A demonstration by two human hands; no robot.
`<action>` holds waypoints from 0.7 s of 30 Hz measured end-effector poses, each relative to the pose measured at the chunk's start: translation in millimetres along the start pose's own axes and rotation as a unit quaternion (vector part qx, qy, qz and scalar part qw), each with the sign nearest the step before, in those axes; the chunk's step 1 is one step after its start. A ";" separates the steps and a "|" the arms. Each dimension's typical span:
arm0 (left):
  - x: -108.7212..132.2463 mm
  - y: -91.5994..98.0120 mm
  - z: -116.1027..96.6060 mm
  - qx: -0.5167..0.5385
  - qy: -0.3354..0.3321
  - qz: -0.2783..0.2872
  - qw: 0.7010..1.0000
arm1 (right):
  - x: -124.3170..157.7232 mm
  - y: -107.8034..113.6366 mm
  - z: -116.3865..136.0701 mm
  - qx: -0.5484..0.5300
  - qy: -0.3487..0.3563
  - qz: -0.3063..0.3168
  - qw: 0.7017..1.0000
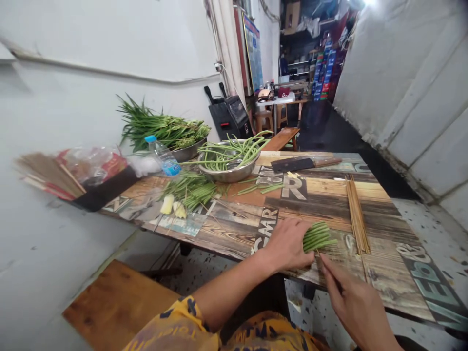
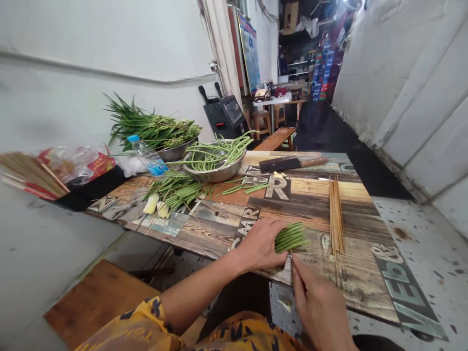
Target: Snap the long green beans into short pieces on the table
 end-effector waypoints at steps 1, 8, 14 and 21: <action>0.7 4.3 1.8 0.008 0.002 -0.007 1.000 | -1.1 2.3 2.6 -0.036 -0.016 0.009 0.999; 10.9 68.2 55.5 -0.062 0.088 -0.109 0.988 | 2.8 22.1 1.9 -0.146 -0.099 0.017 0.984; 34.4 132.3 129.2 -0.280 0.221 -0.110 0.928 | 10.7 35.6 -21.2 -0.106 -0.159 0.018 0.981; 41.0 141.6 177.4 -0.441 0.312 -0.011 0.841 | -24.1 44.5 -67.7 0.068 -0.224 0.021 0.972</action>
Point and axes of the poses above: each hand's wrist, its own x-axis away from the middle knuckle, its own y-axis out of the back of the hand, z = x × y, the point moved 1 cm from there along -x, towards the middle knuckle, and after that the axes turned 5 degrees about -z, right-handed, at the moved point
